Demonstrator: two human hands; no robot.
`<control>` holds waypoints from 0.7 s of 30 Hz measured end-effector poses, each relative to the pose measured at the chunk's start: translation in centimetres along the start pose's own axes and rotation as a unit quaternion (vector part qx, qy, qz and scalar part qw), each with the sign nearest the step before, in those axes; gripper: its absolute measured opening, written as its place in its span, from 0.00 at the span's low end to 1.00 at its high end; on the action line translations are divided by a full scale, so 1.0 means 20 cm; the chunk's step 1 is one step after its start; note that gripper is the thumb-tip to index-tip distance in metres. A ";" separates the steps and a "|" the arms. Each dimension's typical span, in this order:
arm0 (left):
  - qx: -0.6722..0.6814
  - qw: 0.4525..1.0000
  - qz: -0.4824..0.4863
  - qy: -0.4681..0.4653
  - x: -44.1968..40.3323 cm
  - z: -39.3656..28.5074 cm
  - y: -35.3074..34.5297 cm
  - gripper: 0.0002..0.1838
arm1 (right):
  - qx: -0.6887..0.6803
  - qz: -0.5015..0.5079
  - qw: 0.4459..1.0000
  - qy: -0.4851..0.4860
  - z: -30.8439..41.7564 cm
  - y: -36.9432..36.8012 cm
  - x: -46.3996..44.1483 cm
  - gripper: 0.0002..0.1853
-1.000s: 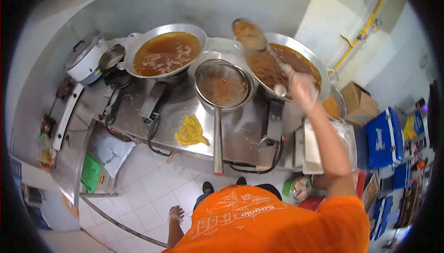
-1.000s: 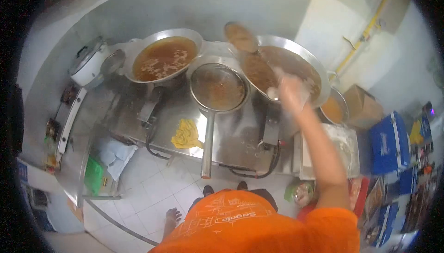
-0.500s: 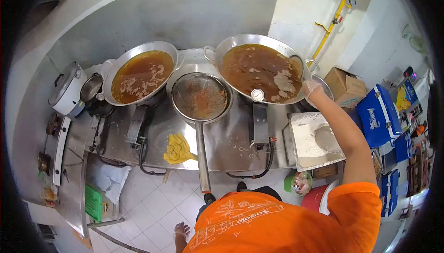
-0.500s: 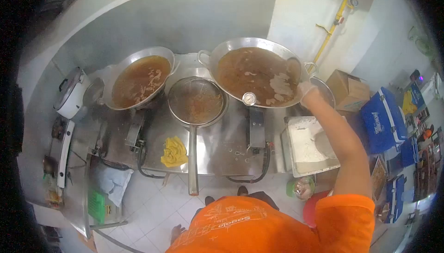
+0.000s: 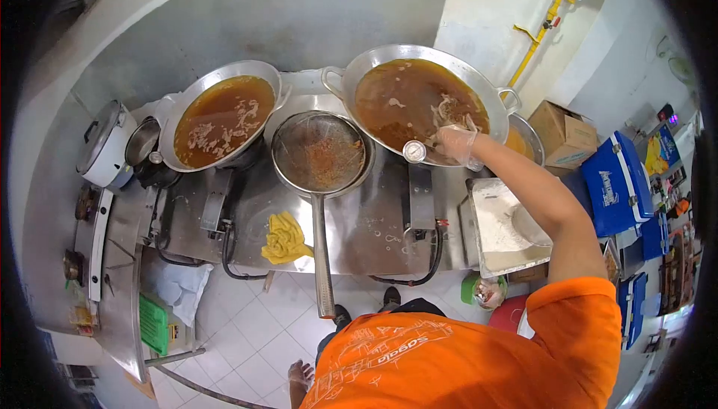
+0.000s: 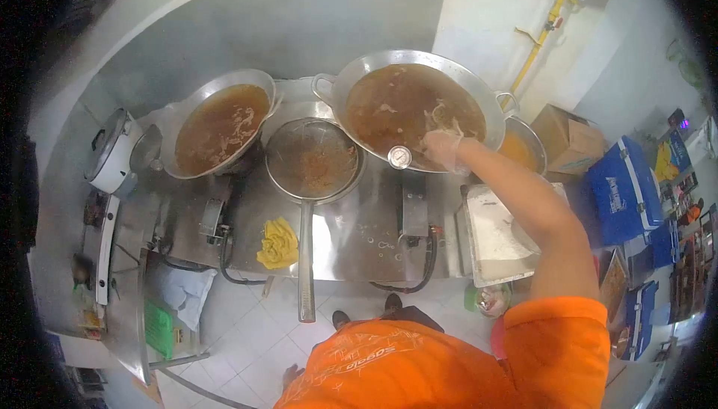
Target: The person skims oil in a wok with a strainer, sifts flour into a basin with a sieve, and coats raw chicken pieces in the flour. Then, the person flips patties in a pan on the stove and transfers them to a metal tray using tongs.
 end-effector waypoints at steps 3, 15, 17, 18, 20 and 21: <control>0.010 1.000 -0.013 0.005 -0.01 -0.02 0.01 0.19 | -0.260 -0.014 0.965 -0.020 0.14 0.07 0.09 0.10; -0.265 0.863 0.193 -0.385 1.07 -1.54 -1.26 0.10 | -0.359 -0.060 0.931 -0.012 0.18 0.15 0.34 0.16; -0.363 0.740 0.368 -0.430 1.38 -1.77 -1.61 0.14 | -0.219 -0.096 0.971 -0.004 0.04 0.09 0.28 0.16; -0.492 0.614 0.390 -0.478 1.61 -1.87 -1.77 0.19 | -0.177 -0.114 0.978 0.003 -0.04 0.05 0.23 0.16; -0.537 0.361 0.481 -0.592 1.85 -1.90 -2.09 0.21 | -0.125 -0.126 0.984 0.024 -0.17 0.06 -0.01 0.17; -0.562 0.297 0.484 -0.601 1.90 -1.88 -2.21 0.21 | -0.092 -0.140 0.986 0.022 -0.11 0.11 -0.12 0.17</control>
Point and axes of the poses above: each hand's wrist, its own x-axis away from the middle knuckle, its own y-axis out of the back of the hand, z = x × y, the point moved 2 cm from there along -x, towards the middle knuckle, and after that the axes turned 14 degrees about z, right-handed, at the moved point
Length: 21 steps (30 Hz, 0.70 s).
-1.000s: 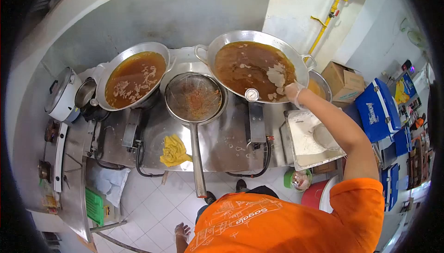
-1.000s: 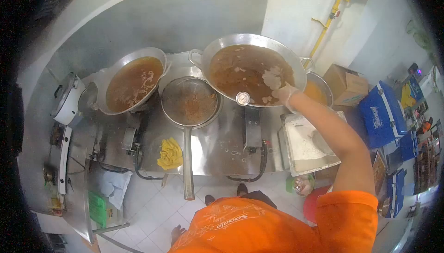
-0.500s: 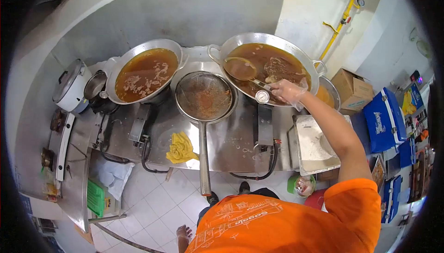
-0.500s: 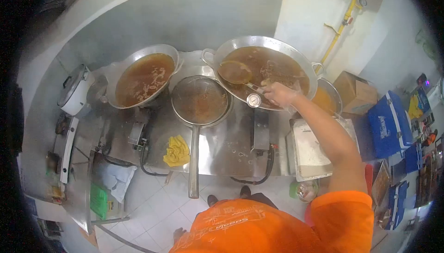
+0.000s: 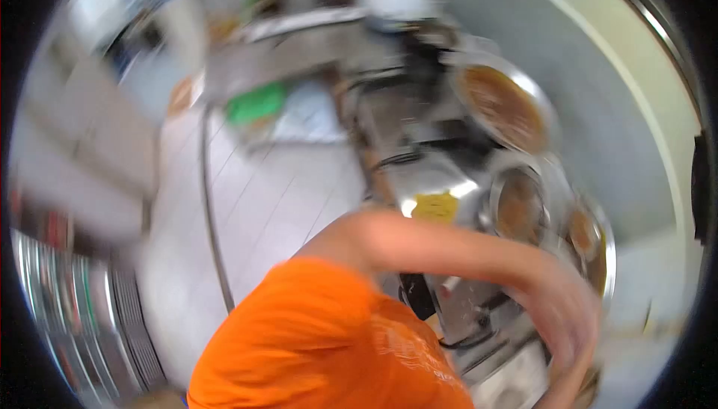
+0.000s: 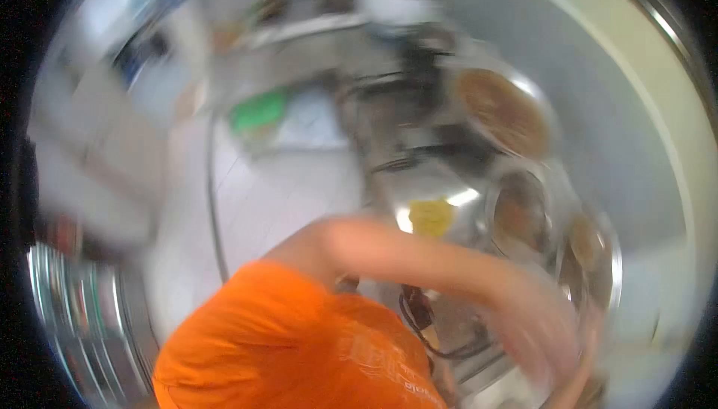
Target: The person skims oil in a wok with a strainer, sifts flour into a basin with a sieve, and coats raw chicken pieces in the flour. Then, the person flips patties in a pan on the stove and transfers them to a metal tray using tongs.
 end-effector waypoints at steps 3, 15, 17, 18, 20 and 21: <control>0.001 0.997 0.068 0.023 -0.19 0.01 -0.26 0.20 | 0.085 -0.010 0.996 0.022 0.37 -0.05 -0.12 0.17; 0.190 0.939 0.256 0.129 -0.14 0.25 -1.44 0.16 | 0.200 0.048 0.978 0.032 0.92 -0.45 -0.10 0.19; 0.202 0.933 0.263 0.140 -0.10 0.31 -1.47 0.16 | 0.222 0.062 0.973 0.023 0.92 -0.45 -0.11 0.19; 0.200 0.931 0.269 0.145 -0.08 0.34 -1.47 0.16 | 0.232 0.070 0.970 0.015 0.92 -0.45 -0.10 0.20; 0.194 0.926 0.283 0.157 -0.06 0.39 -1.48 0.15 | 0.237 0.073 0.969 -0.003 0.91 -0.44 -0.08 0.20; 0.193 0.923 0.293 0.160 -0.05 0.42 -1.49 0.15 | 0.234 0.075 0.969 -0.015 0.91 -0.46 -0.06 0.20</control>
Point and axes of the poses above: each hand's wrist, its own x-axis away from the middle knuckle, its own y-axis out of the back of the hand, z = x × y, the point moved 2 cm from there along -x, towards the middle knuckle, and after that the axes turned 14 degrees about z, right-handed, at the moved point
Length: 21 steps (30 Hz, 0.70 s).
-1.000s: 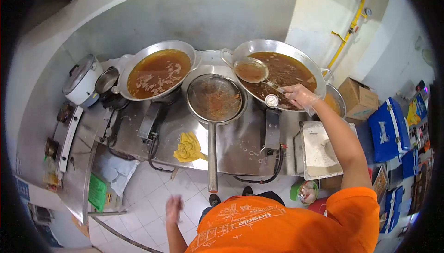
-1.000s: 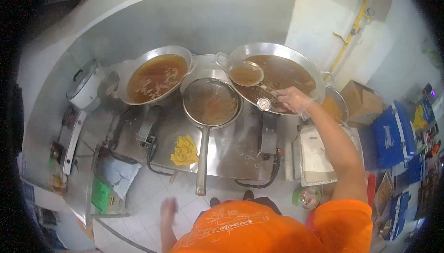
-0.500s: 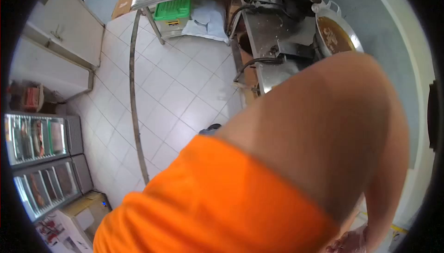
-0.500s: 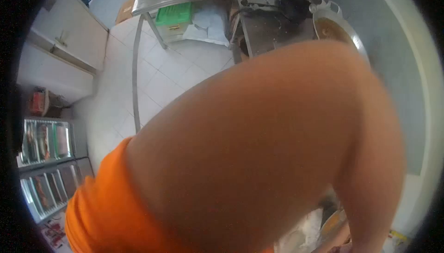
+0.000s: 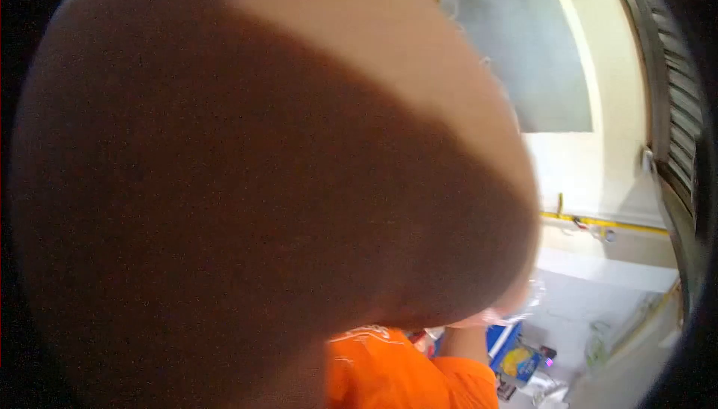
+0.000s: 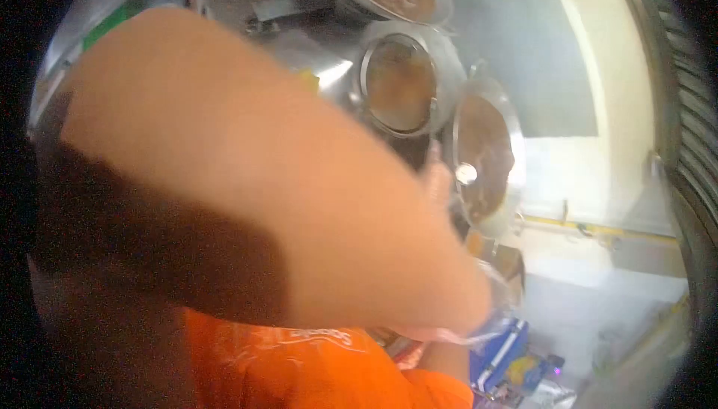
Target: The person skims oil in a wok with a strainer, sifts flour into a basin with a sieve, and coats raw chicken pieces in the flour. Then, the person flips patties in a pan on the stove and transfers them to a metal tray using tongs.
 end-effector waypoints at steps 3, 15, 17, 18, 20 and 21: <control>0.000 1.000 0.021 0.023 0.01 0.08 0.03 0.14 | -0.034 -0.006 0.999 -0.021 0.05 -0.05 0.03 0.21; -0.080 0.960 -0.040 0.266 1.09 -0.25 0.57 0.11 | -0.340 -0.208 0.917 0.003 -0.52 0.30 0.42 0.22; 0.018 0.949 -0.232 0.212 1.38 -0.20 0.52 0.14 | -0.214 -0.150 0.959 -0.111 -0.75 0.40 0.51 0.20; 0.102 0.897 -0.366 0.224 1.49 -0.15 0.43 0.13 | -0.183 -0.131 0.959 -0.173 -0.85 0.41 0.54 0.18; 0.256 0.755 -0.555 0.238 1.72 0.03 0.14 0.14 | -0.039 -0.166 0.968 -0.183 -1.24 0.16 0.50 0.16; 0.327 0.678 -0.611 0.247 1.82 0.17 -0.04 0.15 | 0.037 -0.179 0.965 -0.188 -1.36 0.06 0.48 0.15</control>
Point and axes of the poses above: each hand's wrist, its own x-axis away from the middle knuckle, its own y-axis out of the back of the hand, z = x × y, the point moved 2 cm from there along -x, towards the middle knuckle, and after that the axes turned 14 degrees about z, right-handed, at the moved point
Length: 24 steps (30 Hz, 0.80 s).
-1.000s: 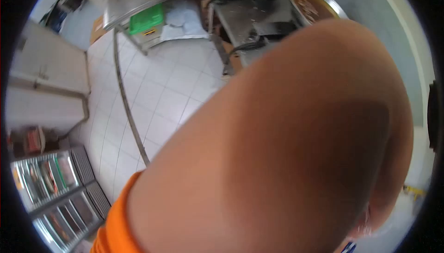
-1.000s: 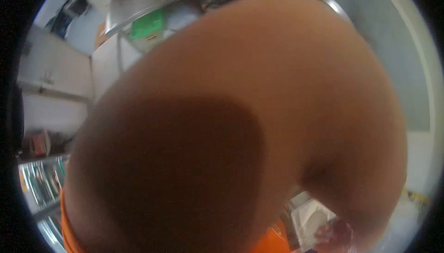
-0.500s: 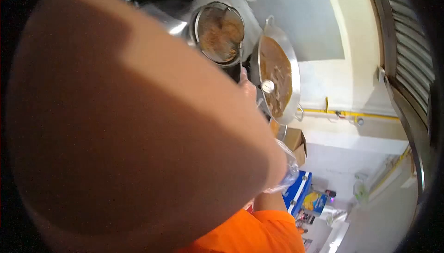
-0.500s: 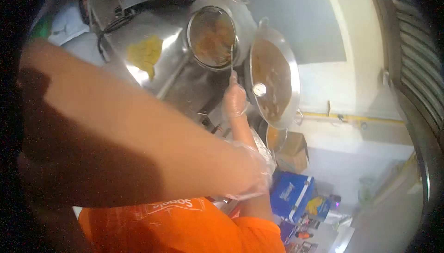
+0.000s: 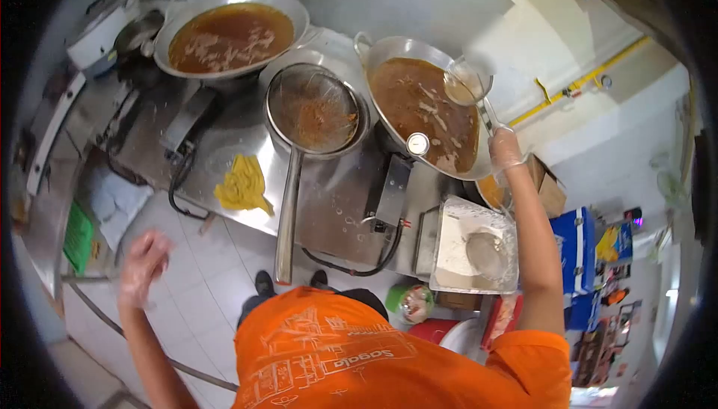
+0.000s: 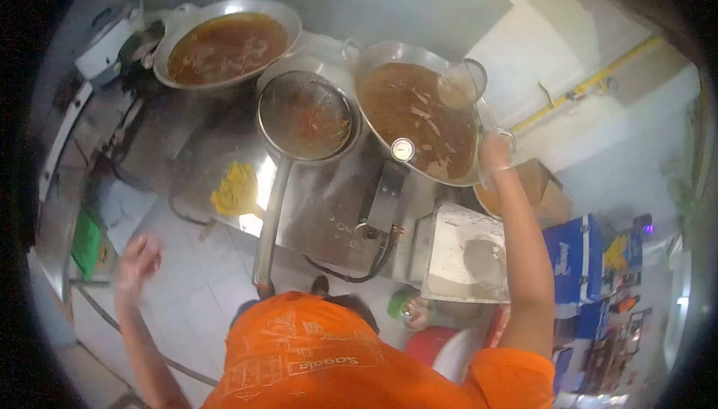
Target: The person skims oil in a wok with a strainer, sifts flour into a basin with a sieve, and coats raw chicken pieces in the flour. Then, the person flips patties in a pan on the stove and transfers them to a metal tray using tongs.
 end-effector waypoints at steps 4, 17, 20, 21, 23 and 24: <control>0.432 0.885 -0.168 -0.055 0.17 1.53 -0.05 0.31 | -0.004 0.058 0.983 -0.172 -0.02 -0.05 0.16 0.11; 0.268 0.891 -0.132 0.342 0.48 2.56 -0.72 0.16 | 0.159 0.249 0.951 0.090 0.31 -0.34 -0.05 0.10; 0.099 0.966 -0.162 0.177 0.44 2.50 -0.72 0.13 | 0.150 0.269 0.945 0.109 0.42 -0.32 -0.14 0.09; 0.102 0.962 -0.194 0.163 0.45 2.46 -0.73 0.13 | 0.126 0.270 0.949 0.103 0.46 -0.31 -0.17 0.09; 0.103 0.952 -0.254 0.133 0.46 2.36 -0.76 0.14 | 0.128 0.284 0.941 0.128 0.55 -0.15 -0.18 0.10; 0.057 0.956 -0.266 0.106 0.45 2.35 -0.77 0.14 | 0.129 0.293 0.937 0.142 0.57 -0.11 -0.18 0.11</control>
Point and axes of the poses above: each hand's wrist, its own x-axis away from the middle knuckle, its own y-axis out of the back of the hand, z = x × y, the point moved 2 cm from there along -x, towards the middle knuckle, and after that the axes turned 14 degrees about z, right-handed, at the moved point
